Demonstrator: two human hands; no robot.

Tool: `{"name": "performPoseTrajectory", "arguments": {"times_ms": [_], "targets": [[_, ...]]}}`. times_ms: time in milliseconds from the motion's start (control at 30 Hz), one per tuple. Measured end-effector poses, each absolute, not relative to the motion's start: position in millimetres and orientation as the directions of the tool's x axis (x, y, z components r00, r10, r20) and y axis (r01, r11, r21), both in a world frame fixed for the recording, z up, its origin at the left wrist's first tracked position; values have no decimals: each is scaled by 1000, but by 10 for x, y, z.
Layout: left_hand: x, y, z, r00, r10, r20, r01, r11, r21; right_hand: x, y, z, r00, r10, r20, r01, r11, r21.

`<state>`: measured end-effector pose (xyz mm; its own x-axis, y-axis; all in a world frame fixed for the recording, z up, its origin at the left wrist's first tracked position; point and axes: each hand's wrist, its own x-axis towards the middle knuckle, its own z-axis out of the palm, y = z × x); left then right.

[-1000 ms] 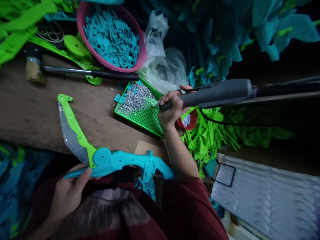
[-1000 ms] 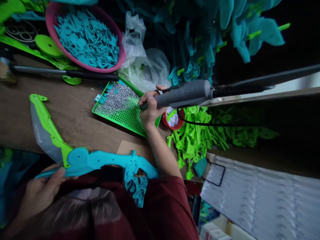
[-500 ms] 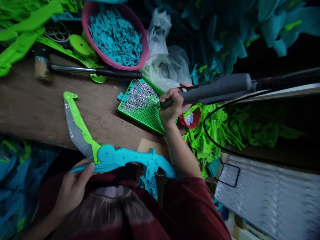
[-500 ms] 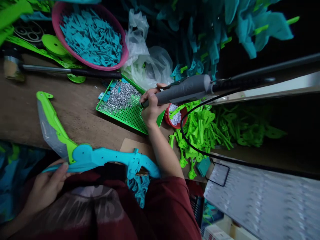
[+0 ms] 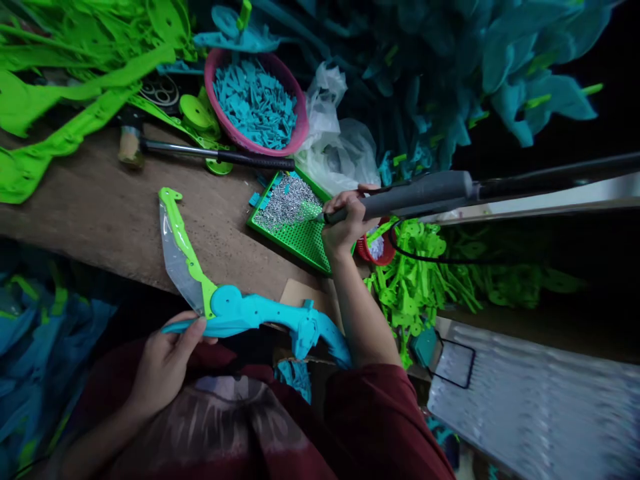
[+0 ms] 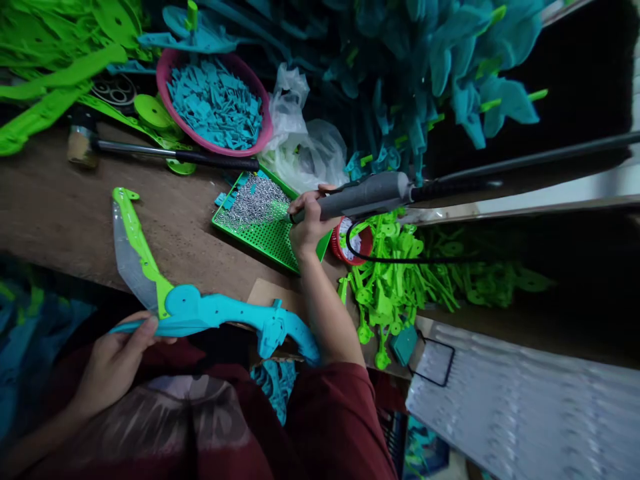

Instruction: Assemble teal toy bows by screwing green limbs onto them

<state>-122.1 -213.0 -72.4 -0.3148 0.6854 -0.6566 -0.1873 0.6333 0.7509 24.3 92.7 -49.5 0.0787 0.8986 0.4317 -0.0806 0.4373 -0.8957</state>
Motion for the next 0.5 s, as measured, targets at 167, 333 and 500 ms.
{"name": "performPoseTrajectory", "arguments": {"times_ms": [167,333,500], "targets": [[-1208,-2148,-722,-320,706,-632,-188,606,773,236,952,-428,72,893,445,-99,450,-887],[-1179,-2112,-655,-341,719,-605,-175,584,793,87,488,-19,24,871,490,-229,482,-846],[-1153,-2070,-609,-343,735,-585,-212,546,810,-102,-399,197,-503,781,370,-299,244,-922]]}}
